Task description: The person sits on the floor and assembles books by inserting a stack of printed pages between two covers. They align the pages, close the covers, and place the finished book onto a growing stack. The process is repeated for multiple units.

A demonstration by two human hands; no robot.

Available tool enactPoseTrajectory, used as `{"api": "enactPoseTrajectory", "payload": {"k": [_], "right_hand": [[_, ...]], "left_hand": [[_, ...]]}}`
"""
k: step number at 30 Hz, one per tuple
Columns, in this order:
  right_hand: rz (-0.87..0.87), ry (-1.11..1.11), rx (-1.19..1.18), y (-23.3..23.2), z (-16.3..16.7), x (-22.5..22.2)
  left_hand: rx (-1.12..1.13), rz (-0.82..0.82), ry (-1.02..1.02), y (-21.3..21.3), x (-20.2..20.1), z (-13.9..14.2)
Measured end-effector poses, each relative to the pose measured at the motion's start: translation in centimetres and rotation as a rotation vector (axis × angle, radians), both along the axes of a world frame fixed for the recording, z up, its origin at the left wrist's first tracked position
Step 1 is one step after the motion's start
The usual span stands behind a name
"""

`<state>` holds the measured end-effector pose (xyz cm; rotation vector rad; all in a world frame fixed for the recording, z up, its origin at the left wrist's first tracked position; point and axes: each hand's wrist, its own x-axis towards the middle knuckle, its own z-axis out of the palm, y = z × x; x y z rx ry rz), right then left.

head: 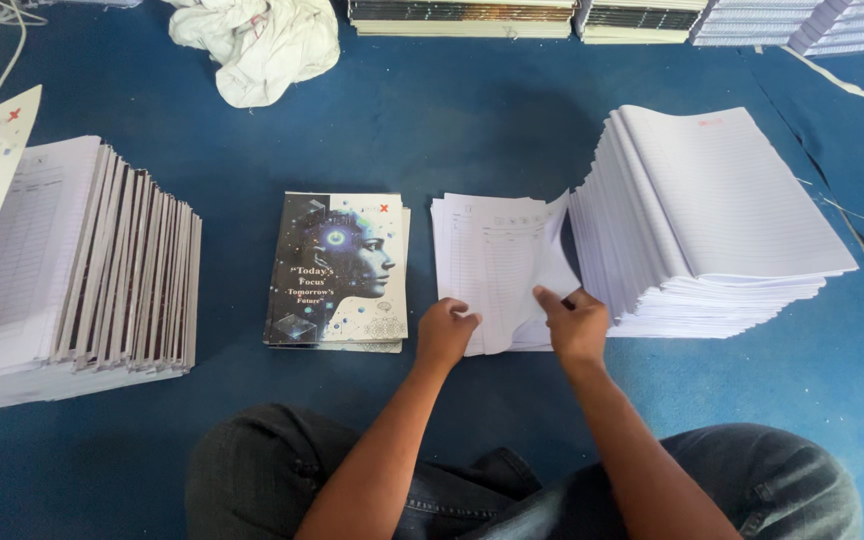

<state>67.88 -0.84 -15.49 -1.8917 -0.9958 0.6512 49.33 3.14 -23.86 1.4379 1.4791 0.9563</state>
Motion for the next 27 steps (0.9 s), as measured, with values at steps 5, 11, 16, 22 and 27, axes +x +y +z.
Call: {"api": "enactPoseTrajectory", "payload": {"k": [5,11,16,22,27], "right_hand": [[0.144,-0.228,0.100,-0.5,0.3,-1.5],[0.326,-0.512,0.178,-1.1,-0.5,-2.3],[0.391,-0.536,0.195,-1.5,-0.8,-2.6],[0.460,-0.585,0.211,-1.7,-0.8,-3.1],[0.489,-0.601,0.170,-1.5,-0.5,-3.5]], "left_hand": [[-0.285,-0.066,-0.323,-0.8,0.5,3.7],[-0.313,-0.139,-0.510,-1.0,0.2,6.1],[-0.368,-0.112,-0.540,-0.9,-0.1,6.8],[-0.449,0.015,-0.509,-0.3,-0.7,6.2],[-0.522,-0.040,-0.673,0.6,-1.0,4.0]]}}
